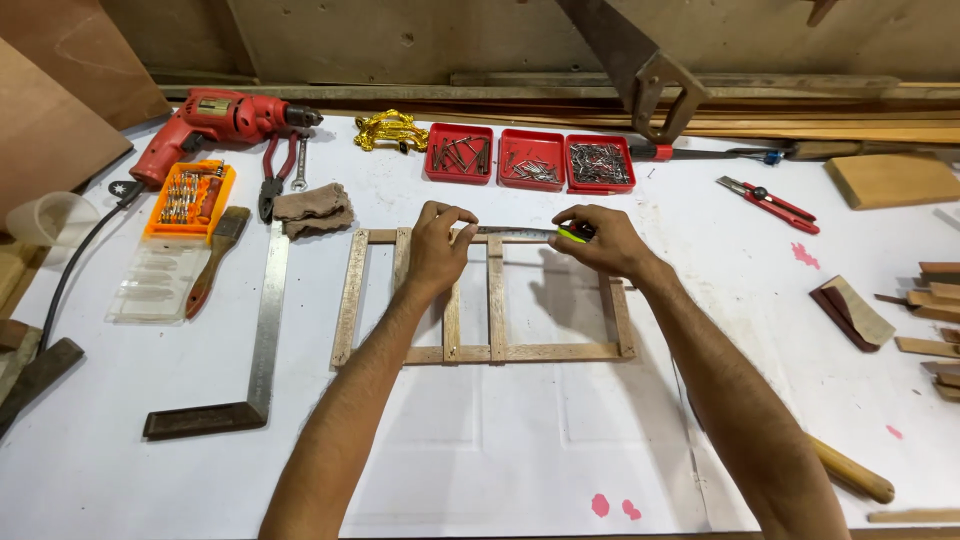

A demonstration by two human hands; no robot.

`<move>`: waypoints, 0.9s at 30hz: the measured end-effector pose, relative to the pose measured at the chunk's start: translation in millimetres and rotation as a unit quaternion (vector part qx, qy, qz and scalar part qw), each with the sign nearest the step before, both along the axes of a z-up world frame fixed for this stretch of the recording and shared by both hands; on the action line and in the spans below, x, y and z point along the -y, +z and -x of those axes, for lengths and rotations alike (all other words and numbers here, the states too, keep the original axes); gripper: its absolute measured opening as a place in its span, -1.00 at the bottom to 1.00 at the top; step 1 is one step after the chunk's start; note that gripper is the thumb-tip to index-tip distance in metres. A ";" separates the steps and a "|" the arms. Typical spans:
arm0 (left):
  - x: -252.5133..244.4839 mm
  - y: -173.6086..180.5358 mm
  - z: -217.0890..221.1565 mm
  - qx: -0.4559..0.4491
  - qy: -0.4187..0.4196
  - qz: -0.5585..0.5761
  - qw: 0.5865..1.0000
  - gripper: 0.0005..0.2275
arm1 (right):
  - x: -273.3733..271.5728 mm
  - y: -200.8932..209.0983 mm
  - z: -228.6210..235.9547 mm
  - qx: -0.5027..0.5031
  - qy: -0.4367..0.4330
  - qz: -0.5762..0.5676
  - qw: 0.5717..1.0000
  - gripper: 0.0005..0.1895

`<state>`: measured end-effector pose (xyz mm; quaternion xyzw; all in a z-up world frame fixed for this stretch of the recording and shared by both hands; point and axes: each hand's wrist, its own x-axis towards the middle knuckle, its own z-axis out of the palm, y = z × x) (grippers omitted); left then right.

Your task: The person assembles a small wooden frame on a workbench, hammering nails into thin wood slats to attach cross pieces. They measure the frame and slats with a tape measure and ruler, sand a small block, and position additional slats before nailing them in place.

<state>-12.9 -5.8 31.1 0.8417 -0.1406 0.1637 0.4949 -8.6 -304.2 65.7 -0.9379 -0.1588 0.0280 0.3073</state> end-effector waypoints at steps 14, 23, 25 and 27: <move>160.4 75.1 73.4 -0.027 -0.255 0.001 0.966 -0.82 | 72.3 107.6 142.5 0.088 -0.028 0.046 0.995 -0.32; 280.9 46.2 96.6 -0.061 -0.298 -0.050 0.951 -0.79 | 173.9 62.4 194.2 0.080 -0.145 0.067 0.984 -0.29; 301.1 31.7 96.5 -0.111 -0.318 -0.032 0.941 -0.78 | 194.4 43.5 198.1 0.089 -0.169 0.070 0.979 -0.27; 314.8 19.1 95.9 -0.078 -0.342 -0.038 0.936 -0.67 | 213.1 22.8 199.3 0.071 -0.191 0.056 0.977 -0.23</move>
